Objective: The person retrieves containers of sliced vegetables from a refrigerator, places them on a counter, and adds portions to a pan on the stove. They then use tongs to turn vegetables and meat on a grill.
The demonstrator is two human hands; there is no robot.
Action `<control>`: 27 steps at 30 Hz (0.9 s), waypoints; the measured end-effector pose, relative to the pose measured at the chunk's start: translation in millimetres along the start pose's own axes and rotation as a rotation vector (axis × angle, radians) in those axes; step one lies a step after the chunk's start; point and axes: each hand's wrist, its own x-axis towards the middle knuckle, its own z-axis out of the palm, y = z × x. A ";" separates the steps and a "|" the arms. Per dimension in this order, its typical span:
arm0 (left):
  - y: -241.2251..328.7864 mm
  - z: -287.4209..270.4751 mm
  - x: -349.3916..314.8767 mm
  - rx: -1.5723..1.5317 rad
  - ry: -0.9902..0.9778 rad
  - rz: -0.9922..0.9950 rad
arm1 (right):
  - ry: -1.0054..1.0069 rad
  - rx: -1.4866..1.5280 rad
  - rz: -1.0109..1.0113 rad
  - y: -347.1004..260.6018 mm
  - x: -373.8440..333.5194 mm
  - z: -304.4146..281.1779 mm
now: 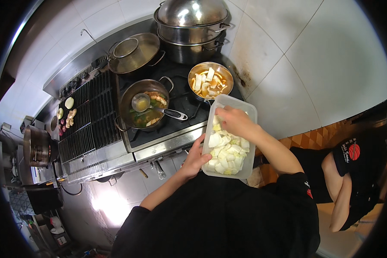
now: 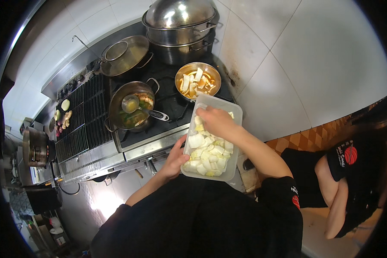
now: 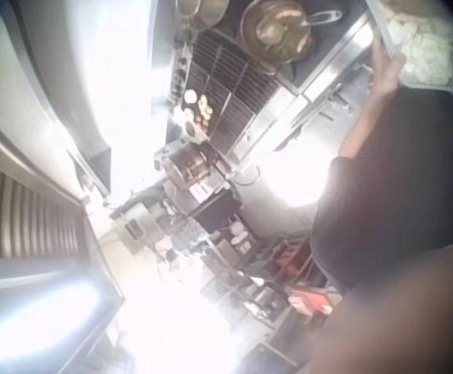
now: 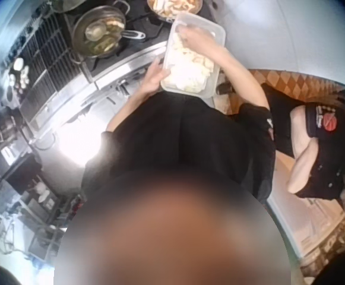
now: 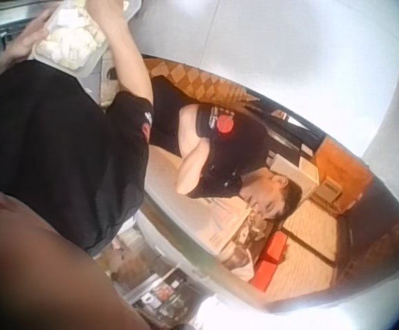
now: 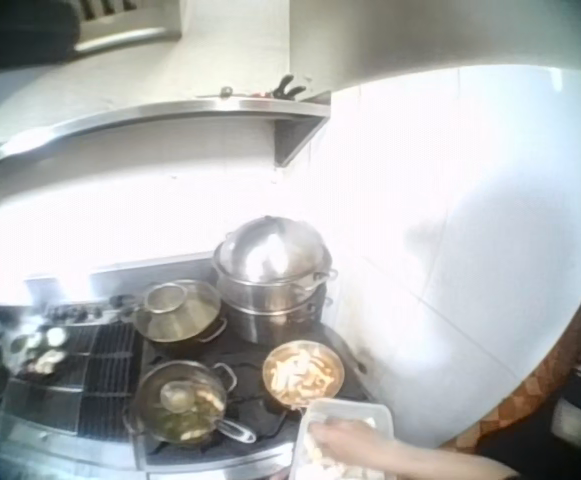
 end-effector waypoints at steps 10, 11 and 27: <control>2.5 -9.5 -7.5 -0.164 -0.019 0.022 | -0.213 0.917 0.196 30.3 47.1 -91.0; 4.4 -9.2 -9.2 -0.161 -0.031 0.006 | -0.173 0.998 0.219 36.5 56.3 -98.0; 0.5 -17.9 -31.3 -0.147 -0.008 0.013 | -0.037 0.348 0.426 67.7 131.3 -77.2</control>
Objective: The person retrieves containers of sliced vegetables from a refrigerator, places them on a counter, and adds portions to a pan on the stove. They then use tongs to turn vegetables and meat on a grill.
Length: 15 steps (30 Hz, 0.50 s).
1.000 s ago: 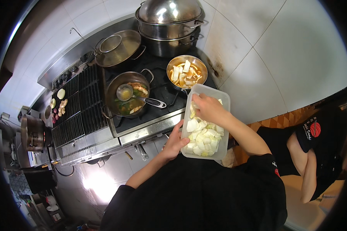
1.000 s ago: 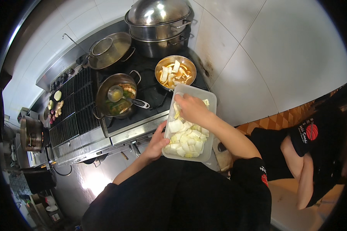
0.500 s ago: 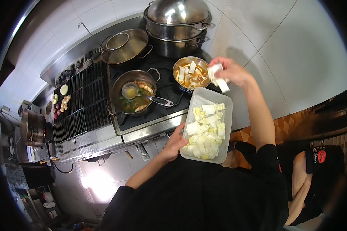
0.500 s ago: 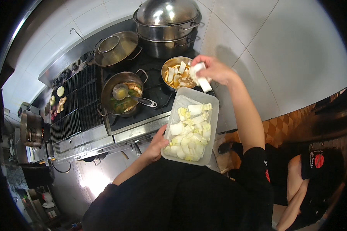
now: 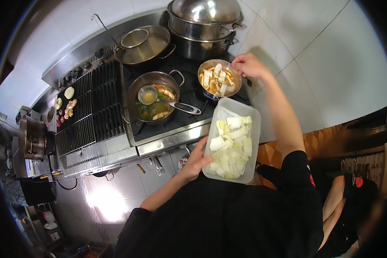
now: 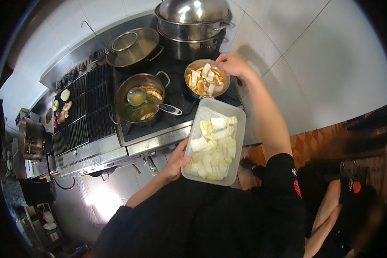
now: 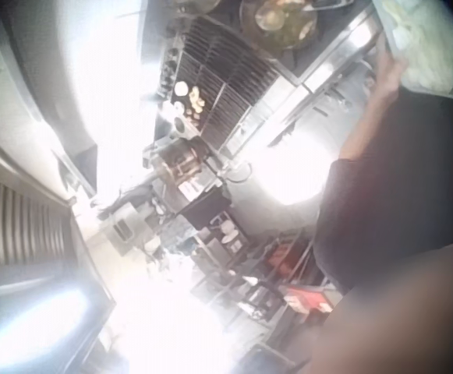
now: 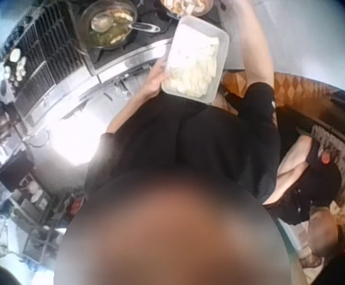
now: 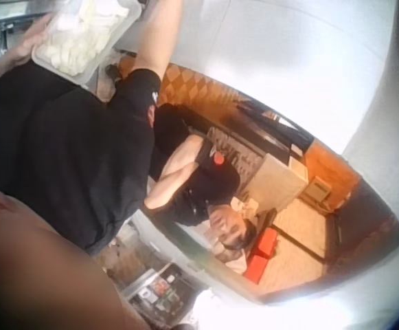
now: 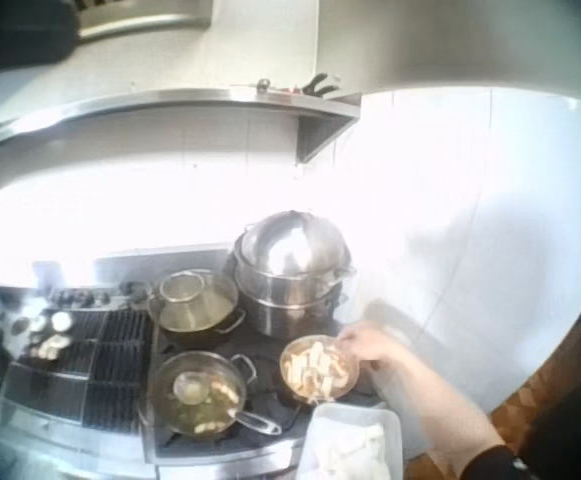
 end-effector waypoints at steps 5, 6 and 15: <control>4.2 2.5 7.3 0.003 -0.014 0.064 | -0.534 -0.407 -0.354 -38.8 -106.5 17.9; 3.6 1.2 10.5 0.013 -0.013 0.074 | -0.468 -0.603 -0.333 -36.5 -118.0 32.7; 3.3 -3.0 18.8 0.018 -0.058 -0.016 | -0.206 -0.789 -0.270 -7.1 -142.0 66.2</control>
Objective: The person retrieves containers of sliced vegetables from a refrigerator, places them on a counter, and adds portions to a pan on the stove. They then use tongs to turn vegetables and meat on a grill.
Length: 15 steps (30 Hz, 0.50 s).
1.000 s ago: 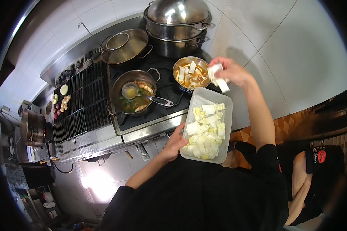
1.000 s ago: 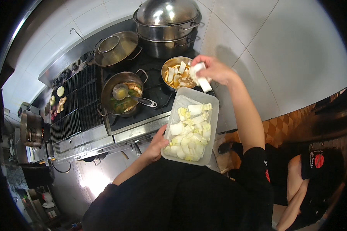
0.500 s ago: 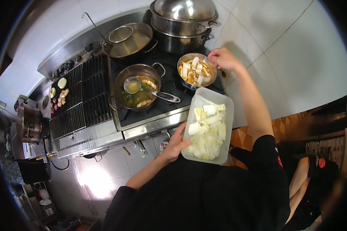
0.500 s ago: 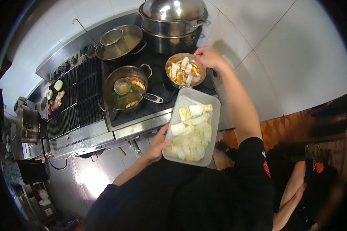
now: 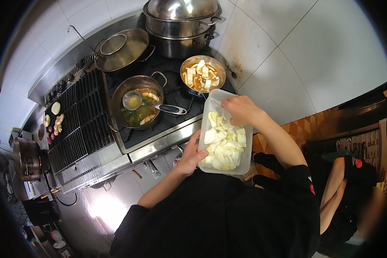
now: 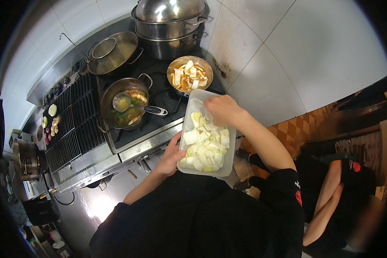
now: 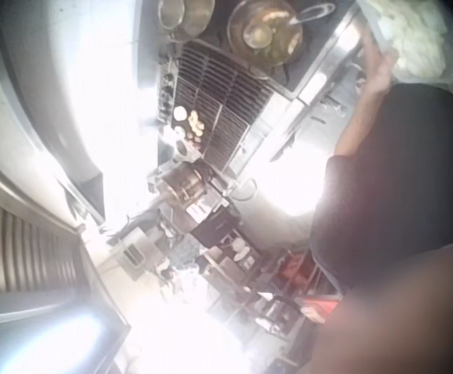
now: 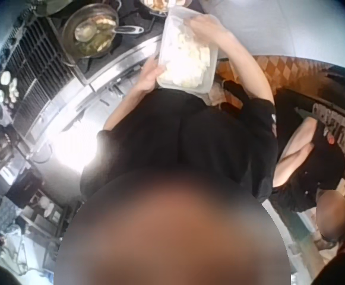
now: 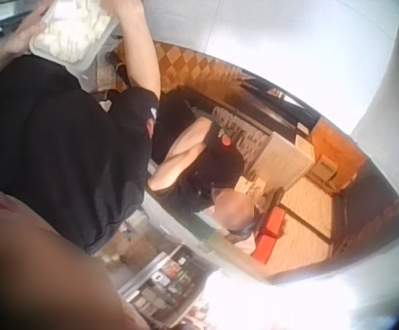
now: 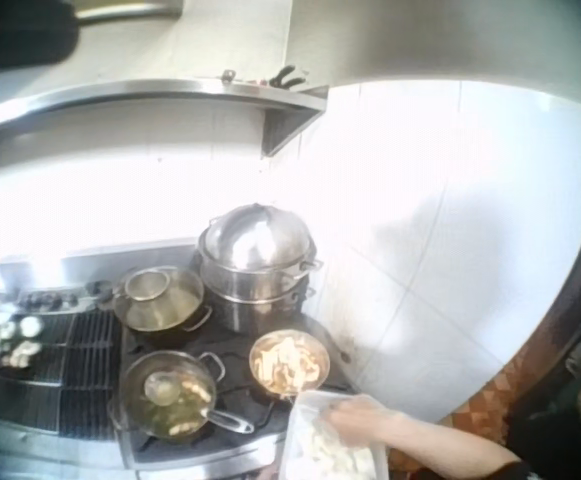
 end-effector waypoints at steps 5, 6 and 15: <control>5.4 -4.8 -4.3 -0.074 -0.014 -0.057 | -0.038 0.164 -0.020 -4.7 -5.6 -23.4; 6.4 -6.6 -7.0 -0.082 -0.004 -0.064 | 0.032 0.347 -0.043 -1.1 -6.0 -37.5; 11.0 -6.6 -31.7 -0.003 -0.162 -0.237 | 0.140 0.206 0.216 66.4 111.2 7.1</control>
